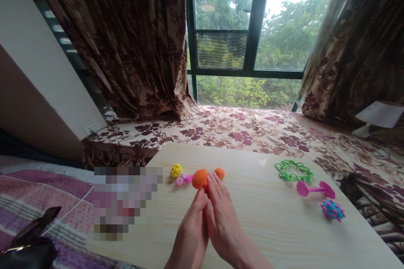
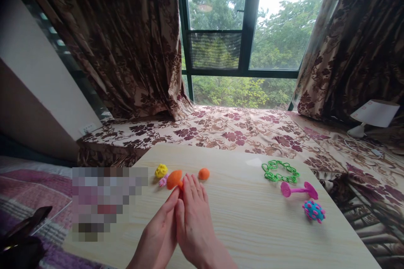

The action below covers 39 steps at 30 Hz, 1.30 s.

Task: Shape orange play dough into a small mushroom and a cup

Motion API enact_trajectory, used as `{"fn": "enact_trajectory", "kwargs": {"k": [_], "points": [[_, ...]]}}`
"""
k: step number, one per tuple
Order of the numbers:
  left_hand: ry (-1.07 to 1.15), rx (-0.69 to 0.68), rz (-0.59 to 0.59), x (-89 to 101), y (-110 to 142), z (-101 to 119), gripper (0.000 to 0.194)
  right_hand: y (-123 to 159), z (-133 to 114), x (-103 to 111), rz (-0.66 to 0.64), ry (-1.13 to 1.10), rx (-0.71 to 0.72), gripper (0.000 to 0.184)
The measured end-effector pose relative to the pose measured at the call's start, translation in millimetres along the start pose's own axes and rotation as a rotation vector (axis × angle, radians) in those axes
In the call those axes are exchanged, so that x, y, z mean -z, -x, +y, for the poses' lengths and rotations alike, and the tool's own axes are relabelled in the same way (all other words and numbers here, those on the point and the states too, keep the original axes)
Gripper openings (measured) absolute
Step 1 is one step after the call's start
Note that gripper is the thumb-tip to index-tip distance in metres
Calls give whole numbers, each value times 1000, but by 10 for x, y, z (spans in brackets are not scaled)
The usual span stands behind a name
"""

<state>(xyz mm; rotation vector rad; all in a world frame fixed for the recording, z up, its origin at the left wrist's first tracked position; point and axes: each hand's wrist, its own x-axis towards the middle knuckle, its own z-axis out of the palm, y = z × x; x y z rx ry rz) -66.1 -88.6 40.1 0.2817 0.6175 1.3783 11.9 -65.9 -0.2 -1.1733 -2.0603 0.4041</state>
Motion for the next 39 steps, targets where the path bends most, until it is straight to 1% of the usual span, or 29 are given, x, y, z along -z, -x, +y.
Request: {"fn": "enact_trajectory", "kwargs": {"k": [2, 6, 8, 12, 16, 19, 21, 23, 26, 30, 34, 37, 39], "points": [[-7, 4, 29, 60, -21, 8, 42, 14, -21, -3, -38, -5, 42, 53], [-49, -2, 21, 160, -78, 6, 40, -1, -15, 44, -43, 7, 11, 50], [-95, -35, 58, 190, -113, -7, 38, -23, 4, 90, -63, 5, 22, 46], [-185, -109, 170, 259, -185, -43, 38, -42, 21, 146, -95, -16, 45, 43], [-197, -112, 175, 303, -200, -72, 35, -41, 28, 135, -103, -2, 31, 43], [-131, -57, 142, 275, -162, -52, 35, -36, 10, 122, -105, 20, 65, 45], [-66, 18, 72, 236, -127, -22, 35, -24, -21, 119, -92, 35, 88, 47], [-18, 57, 17, 195, -97, 9, 36, -13, -52, 112, -85, 49, 122, 50], [14, 25, -9, 141, -64, 34, 38, -15, -62, 89, -79, 66, 138, 52], [-1, 14, -42, 88, -34, 52, 41, -30, -37, 57, -20, 76, 53, 51], [-19, 5, 1, 70, -22, 69, 42, -27, -44, 51, -62, 52, 125, 56], [-27, 4, -48, 71, -15, 71, 43, -30, -38, 53, -33, 64, 56, 50], [-27, 11, -64, 73, -14, 74, 43, -23, -36, 50, -21, 74, 37, 50]]}}
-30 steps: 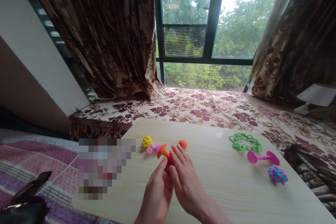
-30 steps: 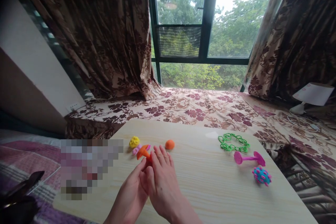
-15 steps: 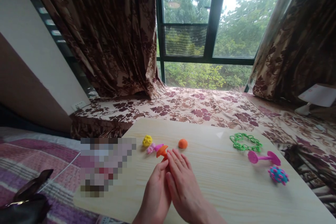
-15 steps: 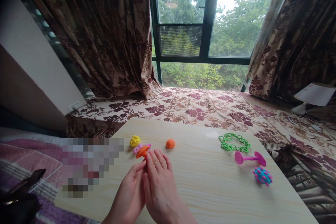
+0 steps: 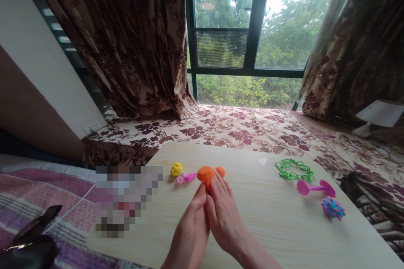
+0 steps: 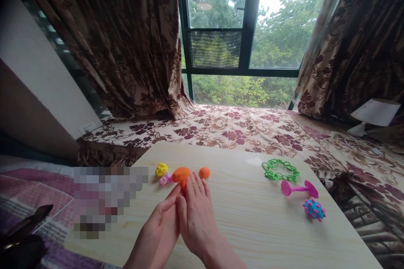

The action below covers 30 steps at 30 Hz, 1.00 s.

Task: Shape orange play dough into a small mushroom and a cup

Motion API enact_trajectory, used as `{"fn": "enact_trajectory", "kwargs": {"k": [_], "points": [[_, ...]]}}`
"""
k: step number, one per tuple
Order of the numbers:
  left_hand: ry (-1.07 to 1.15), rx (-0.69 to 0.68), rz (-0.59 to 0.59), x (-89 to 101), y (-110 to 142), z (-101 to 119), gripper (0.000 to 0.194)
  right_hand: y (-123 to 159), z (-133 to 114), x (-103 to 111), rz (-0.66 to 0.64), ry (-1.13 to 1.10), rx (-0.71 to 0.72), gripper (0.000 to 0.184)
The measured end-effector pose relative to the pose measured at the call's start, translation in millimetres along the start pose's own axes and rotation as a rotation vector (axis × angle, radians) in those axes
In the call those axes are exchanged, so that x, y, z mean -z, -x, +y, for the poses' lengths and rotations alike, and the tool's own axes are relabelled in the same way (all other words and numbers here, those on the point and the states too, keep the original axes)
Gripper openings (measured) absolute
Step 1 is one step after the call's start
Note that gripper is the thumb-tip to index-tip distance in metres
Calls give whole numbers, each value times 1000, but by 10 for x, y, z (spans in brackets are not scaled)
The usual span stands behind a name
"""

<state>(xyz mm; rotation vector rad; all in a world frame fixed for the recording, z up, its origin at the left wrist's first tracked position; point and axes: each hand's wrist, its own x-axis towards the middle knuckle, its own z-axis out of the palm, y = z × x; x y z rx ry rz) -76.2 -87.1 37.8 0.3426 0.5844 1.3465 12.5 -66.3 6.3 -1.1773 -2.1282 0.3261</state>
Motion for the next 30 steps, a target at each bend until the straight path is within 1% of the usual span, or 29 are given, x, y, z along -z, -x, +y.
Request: {"fn": "enact_trajectory", "kwargs": {"k": [4, 5, 8, 9, 11, 13, 14, 16, 18, 20, 22, 24, 28, 30], "points": [[-1, 5, 63, -11, -4, -2, 46, 11, 7, -2, -42, -12, 88, 55], [-2, 3, 53, -20, -4, -9, 46, 7, 16, 2, -40, -9, 78, 54], [-1, 9, -15, -51, 2, -24, 45, 1, 29, 17, 3, 10, -17, 49], [1, 9, -11, -58, 4, -23, 45, 8, 21, 19, 3, 11, -18, 50], [9, -1, 47, -63, 7, -15, 45, 25, -8, 16, -14, -1, 61, 56], [23, -13, 85, -59, 9, -10, 44, 27, -30, 15, -21, -4, 106, 59], [31, -20, 79, -54, 9, -12, 43, 16, -29, 20, -7, 0, 99, 57], [38, -30, 32, -37, 2, -28, 42, -23, -6, 47, 21, 10, 38, 51], [24, -53, 21, -2, -15, -47, 40, -55, 33, 90, 7, -10, 10, 49], [-9, -81, 73, 55, -41, -60, 36, -55, 70, 136, -36, -65, 0, 47], [-33, -80, 121, 122, -63, -63, 29, -26, 105, 176, -61, -150, -17, 46], [-41, -63, 140, 182, -74, -56, 22, 9, 143, 208, -28, -249, -48, 45], [-64, -41, 175, 240, -82, -35, 20, 42, 191, 243, 164, -418, -69, 38], [-70, -34, 173, 236, -88, -38, 19, 42, 176, 234, 218, -454, -61, 34]]}}
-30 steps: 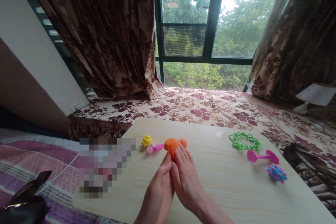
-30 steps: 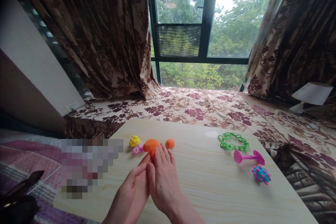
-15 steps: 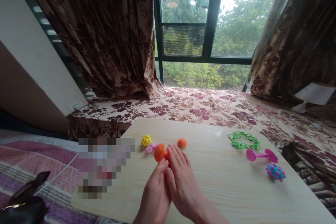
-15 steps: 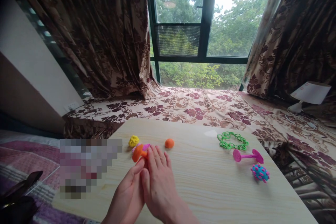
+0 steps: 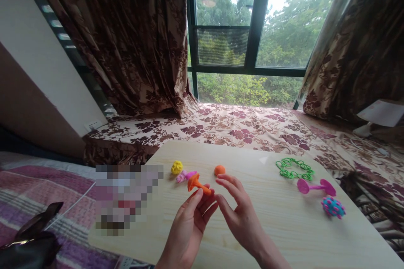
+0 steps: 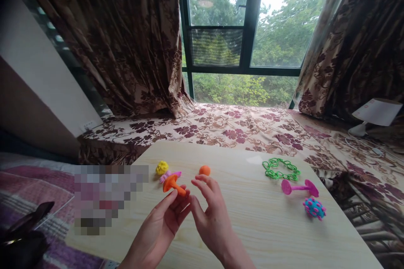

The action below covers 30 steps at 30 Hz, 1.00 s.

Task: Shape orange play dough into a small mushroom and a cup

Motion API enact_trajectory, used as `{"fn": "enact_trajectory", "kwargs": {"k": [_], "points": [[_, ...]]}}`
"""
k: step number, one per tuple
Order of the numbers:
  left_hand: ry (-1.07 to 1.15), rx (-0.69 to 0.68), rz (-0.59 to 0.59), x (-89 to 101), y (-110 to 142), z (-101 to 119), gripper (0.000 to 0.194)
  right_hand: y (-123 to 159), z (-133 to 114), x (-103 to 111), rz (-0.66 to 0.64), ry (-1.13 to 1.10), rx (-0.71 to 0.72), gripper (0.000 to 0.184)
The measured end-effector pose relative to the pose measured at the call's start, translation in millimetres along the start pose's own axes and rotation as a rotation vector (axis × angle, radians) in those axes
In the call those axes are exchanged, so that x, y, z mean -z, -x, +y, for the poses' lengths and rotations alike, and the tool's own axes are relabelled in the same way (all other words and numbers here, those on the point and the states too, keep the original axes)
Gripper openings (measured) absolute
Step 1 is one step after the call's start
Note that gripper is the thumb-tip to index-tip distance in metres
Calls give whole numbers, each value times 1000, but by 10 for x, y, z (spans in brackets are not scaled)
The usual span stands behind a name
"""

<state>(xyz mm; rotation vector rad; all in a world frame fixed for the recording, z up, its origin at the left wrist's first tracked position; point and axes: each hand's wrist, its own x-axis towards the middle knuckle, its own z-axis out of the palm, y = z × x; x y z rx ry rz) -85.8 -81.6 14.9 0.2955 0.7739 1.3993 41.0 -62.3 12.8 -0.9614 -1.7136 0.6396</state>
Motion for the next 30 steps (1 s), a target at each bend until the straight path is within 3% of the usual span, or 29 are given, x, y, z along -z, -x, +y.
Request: {"fn": "enact_trajectory", "kwargs": {"k": [7, 10, 14, 17, 23, 30], "points": [[-67, 31, -64, -66, 111, -44, 20, -19, -29, -66, 45, -9, 8, 23], [-192, 84, 27, 40, 158, -11, 26, -61, -28, 42, 46, -69, -12, 22], [-226, -66, 125, 153, 136, 72, 39, -87, -59, 170, -43, -123, -39, 18], [-270, -142, 86, 109, 117, 109, 48, -80, -102, 190, -96, -142, -52, 17], [-375, -179, 123, 33, 155, 88, 51, -79, -184, 212, -177, -91, -40, 26], [-412, -215, 142, 63, 188, 99, 52, -85, -183, 209, -225, -74, -18, 17]]}}
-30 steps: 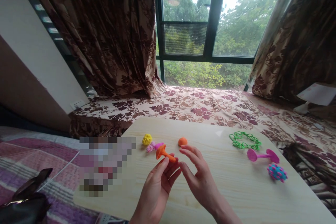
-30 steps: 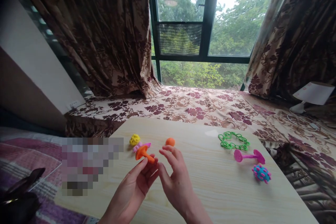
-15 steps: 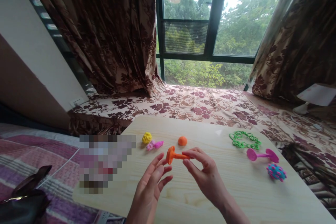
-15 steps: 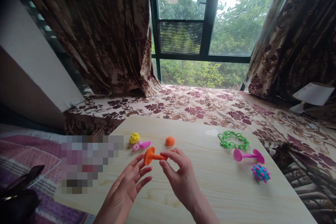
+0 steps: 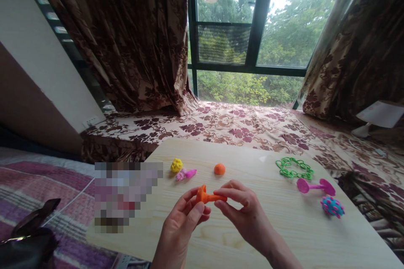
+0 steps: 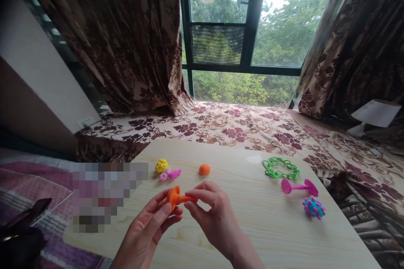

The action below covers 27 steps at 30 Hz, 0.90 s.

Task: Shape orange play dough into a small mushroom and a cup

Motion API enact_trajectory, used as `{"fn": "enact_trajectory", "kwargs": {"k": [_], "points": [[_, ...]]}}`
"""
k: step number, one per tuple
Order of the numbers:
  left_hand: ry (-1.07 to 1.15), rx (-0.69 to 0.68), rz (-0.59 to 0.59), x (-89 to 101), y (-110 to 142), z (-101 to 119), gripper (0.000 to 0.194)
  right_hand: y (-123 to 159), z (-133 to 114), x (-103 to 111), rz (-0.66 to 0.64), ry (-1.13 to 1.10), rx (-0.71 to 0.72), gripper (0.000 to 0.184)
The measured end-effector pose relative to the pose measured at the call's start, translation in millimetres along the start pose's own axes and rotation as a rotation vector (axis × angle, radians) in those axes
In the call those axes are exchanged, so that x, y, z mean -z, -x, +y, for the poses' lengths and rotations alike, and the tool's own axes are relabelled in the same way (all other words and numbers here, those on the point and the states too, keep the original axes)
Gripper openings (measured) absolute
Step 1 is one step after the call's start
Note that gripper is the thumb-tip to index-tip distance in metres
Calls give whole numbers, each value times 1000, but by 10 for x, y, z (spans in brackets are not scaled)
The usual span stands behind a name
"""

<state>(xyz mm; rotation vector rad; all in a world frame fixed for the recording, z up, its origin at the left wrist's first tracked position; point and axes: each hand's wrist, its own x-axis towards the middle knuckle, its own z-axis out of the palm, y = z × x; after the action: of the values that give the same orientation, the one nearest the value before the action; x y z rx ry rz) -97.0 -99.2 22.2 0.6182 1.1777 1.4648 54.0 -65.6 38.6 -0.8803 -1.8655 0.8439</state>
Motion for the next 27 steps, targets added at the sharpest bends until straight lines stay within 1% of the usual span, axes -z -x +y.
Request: {"fn": "enact_trajectory", "kwargs": {"k": [2, 5, 6, 7, 11, 12, 13, 16, 17, 18, 22, 27], "points": [[-6, -2, 0, 4, -3, -5, 51, 0, -7, 15, -15, 11, 2, 19], [-3, 0, 3, -3, -1, -18, 48, -3, -27, 31, -16, 30, 16, 33], [-3, 0, 2, -9, 3, -20, 47, -5, -32, 29, -10, 34, 23, 35], [-4, 2, 1, -15, 8, -20, 48, -7, -36, 24, -4, 36, 30, 34], [-24, 19, 4, -35, 31, -4, 50, -14, -40, -2, 2, 51, 54, 15], [-25, 24, 7, -37, 34, 1, 50, -14, -41, -3, -1, 58, 59, 14], [-23, 28, 10, -38, 37, 5, 49, -13, -44, -2, -2, 65, 66, 16], [-13, 33, 11, -44, 43, 15, 46, -12, -62, 5, 8, 87, 88, 31], [-14, 36, 8, -49, 47, 19, 46, -13, -71, 4, 7, 95, 97, 34], [-18, 39, 4, -54, 52, 23, 46, -15, -81, 2, 5, 100, 105, 32], [-21, 35, 4, -77, 76, 45, 49, -36, -108, -12, 1, 103, 134, 15], [-31, 56, -19, -85, 96, 61, 46, -50, -90, -5, 6, 89, 129, 17]]}}
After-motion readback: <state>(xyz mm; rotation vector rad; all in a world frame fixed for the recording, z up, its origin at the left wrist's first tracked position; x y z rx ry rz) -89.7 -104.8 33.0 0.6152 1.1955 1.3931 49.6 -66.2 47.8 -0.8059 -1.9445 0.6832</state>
